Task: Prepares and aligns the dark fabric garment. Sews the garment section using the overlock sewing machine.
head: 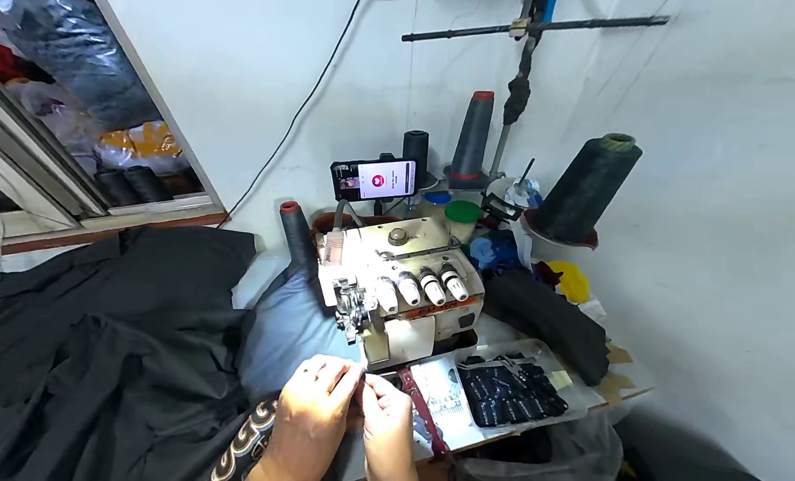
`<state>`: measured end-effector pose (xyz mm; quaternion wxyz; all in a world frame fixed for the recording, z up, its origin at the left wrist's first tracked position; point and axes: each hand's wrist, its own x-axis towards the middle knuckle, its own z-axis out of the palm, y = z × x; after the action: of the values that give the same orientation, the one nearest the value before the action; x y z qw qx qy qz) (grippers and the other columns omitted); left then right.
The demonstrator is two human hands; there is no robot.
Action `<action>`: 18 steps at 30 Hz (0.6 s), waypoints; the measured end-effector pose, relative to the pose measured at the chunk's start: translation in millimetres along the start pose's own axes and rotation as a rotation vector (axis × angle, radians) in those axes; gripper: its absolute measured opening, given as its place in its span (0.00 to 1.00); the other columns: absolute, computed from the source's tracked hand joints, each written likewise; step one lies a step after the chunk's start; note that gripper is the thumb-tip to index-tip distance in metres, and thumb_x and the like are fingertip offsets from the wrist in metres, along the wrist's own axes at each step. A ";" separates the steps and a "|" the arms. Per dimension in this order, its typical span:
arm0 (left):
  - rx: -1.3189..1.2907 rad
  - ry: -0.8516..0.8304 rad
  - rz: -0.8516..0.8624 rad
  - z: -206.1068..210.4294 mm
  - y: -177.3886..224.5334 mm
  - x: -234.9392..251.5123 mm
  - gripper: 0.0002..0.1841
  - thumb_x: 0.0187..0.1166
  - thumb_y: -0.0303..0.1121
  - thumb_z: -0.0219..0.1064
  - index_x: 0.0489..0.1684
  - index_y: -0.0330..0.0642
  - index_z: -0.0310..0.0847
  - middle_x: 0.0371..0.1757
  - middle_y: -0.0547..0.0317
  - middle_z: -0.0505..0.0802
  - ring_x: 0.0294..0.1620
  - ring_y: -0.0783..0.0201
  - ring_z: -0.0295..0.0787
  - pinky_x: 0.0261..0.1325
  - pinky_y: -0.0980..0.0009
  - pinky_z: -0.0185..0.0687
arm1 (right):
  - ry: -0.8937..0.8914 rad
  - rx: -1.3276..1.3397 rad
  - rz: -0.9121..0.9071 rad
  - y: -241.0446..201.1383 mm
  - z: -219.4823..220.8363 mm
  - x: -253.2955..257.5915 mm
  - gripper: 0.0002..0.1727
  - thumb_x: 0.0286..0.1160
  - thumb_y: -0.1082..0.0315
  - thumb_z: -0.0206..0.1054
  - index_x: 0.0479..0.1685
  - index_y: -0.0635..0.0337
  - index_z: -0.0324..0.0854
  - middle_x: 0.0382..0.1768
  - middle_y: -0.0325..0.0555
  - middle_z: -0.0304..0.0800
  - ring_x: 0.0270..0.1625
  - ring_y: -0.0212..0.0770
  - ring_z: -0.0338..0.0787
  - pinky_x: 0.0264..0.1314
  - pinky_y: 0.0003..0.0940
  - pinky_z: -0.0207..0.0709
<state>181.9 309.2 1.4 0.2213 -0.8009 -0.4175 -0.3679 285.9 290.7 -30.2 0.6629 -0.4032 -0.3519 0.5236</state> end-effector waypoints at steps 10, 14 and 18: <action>-0.075 -0.096 -0.094 7.5 -13.7 -8.4 0.20 0.80 0.31 0.52 0.54 0.43 0.93 0.60 0.53 0.95 0.69 0.44 0.88 0.72 0.40 0.77 | -0.346 -0.315 0.058 17.6 -28.3 -2.3 0.12 0.78 0.77 0.56 0.37 0.73 0.86 0.22 0.43 0.87 0.20 0.29 0.86 0.29 0.27 0.85; -0.133 -0.108 -0.116 5.8 -18.6 -10.3 0.21 0.78 0.32 0.51 0.56 0.44 0.92 0.62 0.54 0.94 0.71 0.45 0.87 0.74 0.38 0.74 | -0.442 -0.365 -0.065 28.3 -36.2 -4.3 0.11 0.79 0.76 0.58 0.36 0.71 0.86 0.22 0.44 0.88 0.23 0.28 0.87 0.31 0.26 0.84; -0.203 -0.109 -0.170 3.8 -24.8 -6.9 0.20 0.79 0.35 0.51 0.54 0.43 0.91 0.61 0.56 0.95 0.72 0.51 0.87 0.75 0.42 0.75 | -0.440 -0.382 -0.137 27.1 -35.3 -8.3 0.11 0.78 0.78 0.60 0.40 0.75 0.88 0.27 0.49 0.90 0.26 0.29 0.88 0.34 0.25 0.85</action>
<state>160.3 322.0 -5.1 0.0841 -0.7997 -0.4558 -0.3816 304.5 280.1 -70.1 0.5166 -0.3728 -0.6058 0.4767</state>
